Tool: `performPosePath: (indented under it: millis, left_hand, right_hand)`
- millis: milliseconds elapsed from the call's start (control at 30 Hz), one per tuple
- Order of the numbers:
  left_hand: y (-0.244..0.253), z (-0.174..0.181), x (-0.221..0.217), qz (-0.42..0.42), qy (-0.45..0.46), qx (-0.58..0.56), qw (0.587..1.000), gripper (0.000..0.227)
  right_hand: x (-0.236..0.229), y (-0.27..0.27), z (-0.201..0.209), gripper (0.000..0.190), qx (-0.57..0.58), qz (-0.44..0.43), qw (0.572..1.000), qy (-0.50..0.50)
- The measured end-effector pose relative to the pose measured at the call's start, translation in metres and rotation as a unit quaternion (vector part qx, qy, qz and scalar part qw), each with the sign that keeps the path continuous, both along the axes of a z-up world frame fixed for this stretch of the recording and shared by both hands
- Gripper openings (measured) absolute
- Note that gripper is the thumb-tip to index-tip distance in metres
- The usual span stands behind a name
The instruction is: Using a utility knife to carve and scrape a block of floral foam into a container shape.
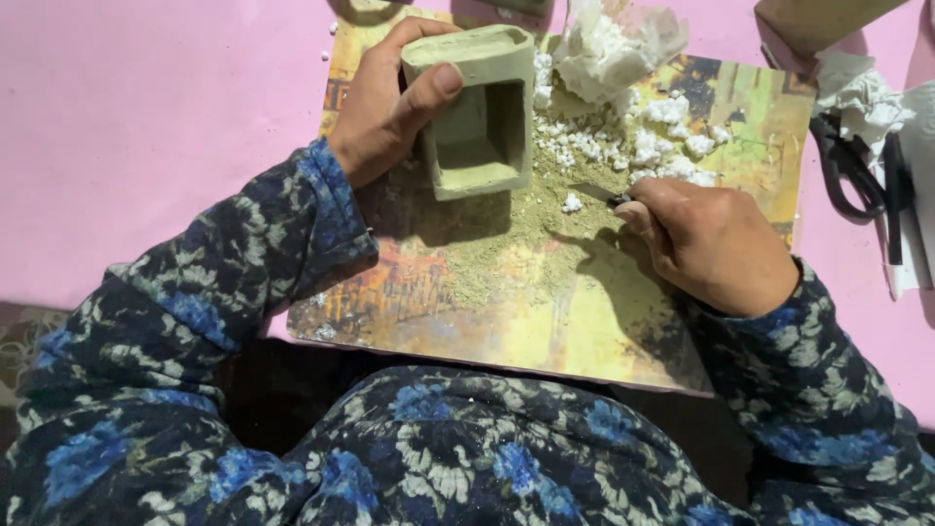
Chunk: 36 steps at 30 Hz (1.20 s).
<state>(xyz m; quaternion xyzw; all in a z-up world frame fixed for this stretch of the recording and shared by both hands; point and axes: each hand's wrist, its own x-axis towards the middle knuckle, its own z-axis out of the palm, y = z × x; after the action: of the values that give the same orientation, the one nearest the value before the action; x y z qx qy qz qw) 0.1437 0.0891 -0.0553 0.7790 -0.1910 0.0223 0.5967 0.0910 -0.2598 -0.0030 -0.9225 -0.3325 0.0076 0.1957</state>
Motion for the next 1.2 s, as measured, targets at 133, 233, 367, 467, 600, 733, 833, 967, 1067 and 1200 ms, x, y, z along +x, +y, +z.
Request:
performPosePath:
  millis: [133,233,367,467,600,733,833,967,1067,1200]
  left_hand:
    - [0.004,-0.002,0.003,-0.002,0.005,0.0,1.0,0.099]
    - [0.006,-0.005,0.006,0.001,-0.032,0.051,0.998,0.101]
    - [0.005,-0.004,0.003,-0.011,-0.01,0.039,0.999,0.103]
    - [0.004,-0.005,-0.001,-0.018,0.011,0.022,1.0,0.102]
    - [0.009,-0.017,-0.004,0.0,0.022,0.024,0.999,0.103]
    - [0.016,-0.022,-0.005,-0.083,-0.112,0.084,0.987,0.136]
    - [0.011,-0.008,-0.005,-0.14,-0.158,0.1,0.972,0.15]
    - [-0.001,0.012,-0.014,-0.149,-0.212,0.124,0.958,0.146]
    - [-0.001,0.004,-0.017,-0.175,-0.09,0.048,0.979,0.104]
    - [0.003,0.007,-0.015,-0.111,-0.088,0.043,0.989,0.09]
  right_hand:
    - [0.001,0.002,0.002,0.022,0.0,-0.003,1.0,0.014]
    - [0.001,0.002,0.0,0.023,-0.005,-0.011,1.0,0.024]
    - [0.0,0.003,0.0,0.023,0.004,-0.011,1.0,0.026]
    - [0.001,0.004,0.0,0.022,0.009,-0.009,1.0,0.02]
    - [0.002,0.003,-0.003,0.023,0.005,-0.01,1.0,0.022]
    - [0.003,0.001,-0.005,0.024,0.004,-0.007,1.0,0.011]
    - [0.004,0.001,-0.005,0.024,0.004,-0.007,1.0,0.009]
    - [0.005,0.0,-0.005,0.024,0.004,-0.002,1.0,-0.002]
    - [0.005,0.0,-0.005,0.023,0.012,0.006,1.0,-0.004]
    - [0.006,-0.002,-0.006,0.025,-0.01,-0.007,1.0,0.019]
